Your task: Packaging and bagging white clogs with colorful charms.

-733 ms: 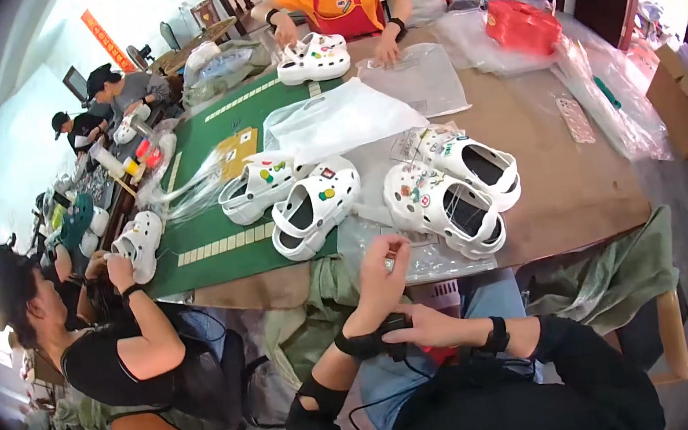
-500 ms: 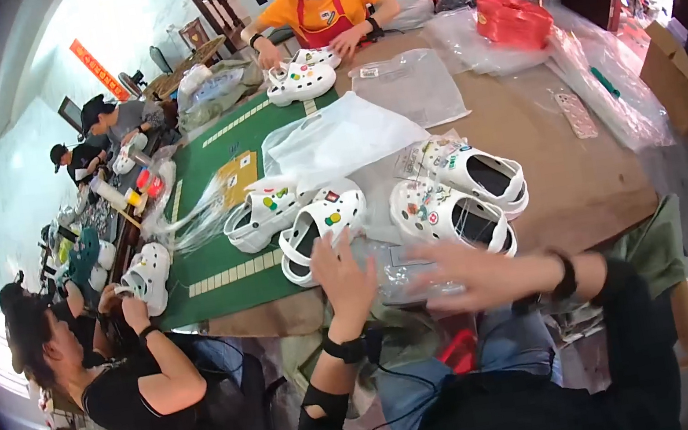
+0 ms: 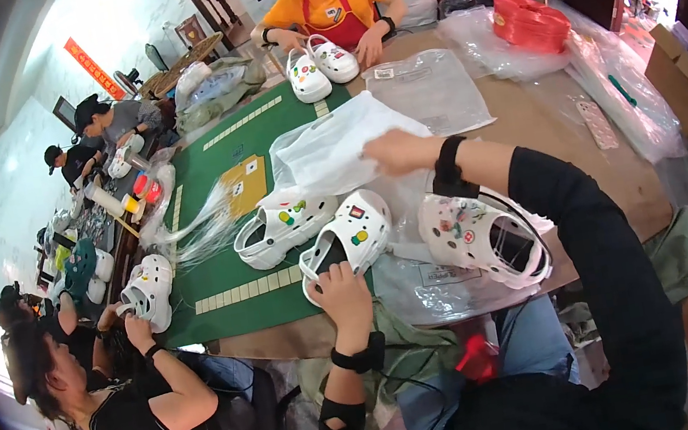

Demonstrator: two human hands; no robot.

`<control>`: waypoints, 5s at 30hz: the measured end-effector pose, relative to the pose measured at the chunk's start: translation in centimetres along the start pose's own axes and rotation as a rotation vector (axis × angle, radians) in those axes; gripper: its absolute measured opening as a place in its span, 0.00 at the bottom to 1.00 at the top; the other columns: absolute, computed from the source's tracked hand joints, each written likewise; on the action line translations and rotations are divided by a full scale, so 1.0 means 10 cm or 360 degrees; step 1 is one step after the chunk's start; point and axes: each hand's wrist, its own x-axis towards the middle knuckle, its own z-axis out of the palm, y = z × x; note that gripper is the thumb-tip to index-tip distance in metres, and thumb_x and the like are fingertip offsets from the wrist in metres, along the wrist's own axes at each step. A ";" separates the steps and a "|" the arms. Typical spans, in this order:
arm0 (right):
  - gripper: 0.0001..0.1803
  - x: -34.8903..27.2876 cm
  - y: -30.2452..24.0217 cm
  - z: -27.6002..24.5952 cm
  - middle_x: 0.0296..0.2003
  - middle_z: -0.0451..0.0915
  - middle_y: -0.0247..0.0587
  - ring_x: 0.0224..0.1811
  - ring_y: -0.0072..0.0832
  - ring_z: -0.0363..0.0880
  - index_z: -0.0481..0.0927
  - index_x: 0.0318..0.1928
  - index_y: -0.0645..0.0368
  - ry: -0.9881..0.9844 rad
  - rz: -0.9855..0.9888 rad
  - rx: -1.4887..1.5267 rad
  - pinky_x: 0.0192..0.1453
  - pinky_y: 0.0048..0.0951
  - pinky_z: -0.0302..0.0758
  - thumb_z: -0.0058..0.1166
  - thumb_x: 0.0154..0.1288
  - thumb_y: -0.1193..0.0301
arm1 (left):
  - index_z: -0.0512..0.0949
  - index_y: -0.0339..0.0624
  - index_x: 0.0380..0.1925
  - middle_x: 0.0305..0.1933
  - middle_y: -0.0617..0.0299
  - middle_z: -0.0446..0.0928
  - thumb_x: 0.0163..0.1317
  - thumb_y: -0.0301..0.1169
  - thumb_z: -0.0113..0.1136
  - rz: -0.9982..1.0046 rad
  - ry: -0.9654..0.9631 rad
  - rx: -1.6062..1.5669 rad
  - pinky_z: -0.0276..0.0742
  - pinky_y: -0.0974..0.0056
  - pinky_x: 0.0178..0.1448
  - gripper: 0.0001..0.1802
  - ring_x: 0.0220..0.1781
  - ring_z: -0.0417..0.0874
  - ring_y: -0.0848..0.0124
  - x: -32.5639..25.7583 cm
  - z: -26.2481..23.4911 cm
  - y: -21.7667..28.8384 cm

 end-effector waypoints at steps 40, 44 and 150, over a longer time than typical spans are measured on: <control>0.15 0.43 2.55 -1.42 0.45 0.79 0.40 0.40 0.38 0.80 0.78 0.45 0.54 0.1754 0.1010 -0.0834 0.47 0.40 0.75 0.44 0.58 0.68 | 0.69 0.41 0.28 0.31 0.60 0.69 0.48 0.33 0.63 0.0009 -0.0058 -0.0052 0.57 0.49 0.54 0.13 0.38 0.68 0.59 0.02 0.09 -0.01; 0.11 -0.20 2.86 -1.91 0.27 0.82 0.43 0.32 0.39 0.82 0.85 0.26 0.50 0.0778 0.1357 -0.1138 0.38 0.38 0.77 0.55 0.54 0.60 | 0.69 0.42 0.28 0.31 0.59 0.68 0.48 0.33 0.62 0.0017 -0.0048 -0.0077 0.57 0.49 0.54 0.13 0.38 0.68 0.58 0.01 0.05 -0.04; 0.19 -2.36 -0.24 -1.03 0.27 0.79 0.43 0.28 0.33 0.76 0.78 0.38 0.62 0.0061 0.0465 0.0624 0.34 0.32 0.71 0.54 0.60 0.57 | 0.70 0.44 0.28 0.33 0.62 0.70 0.49 0.34 0.61 -0.0105 0.0112 0.0046 0.57 0.55 0.49 0.11 0.40 0.70 0.62 0.10 0.03 0.01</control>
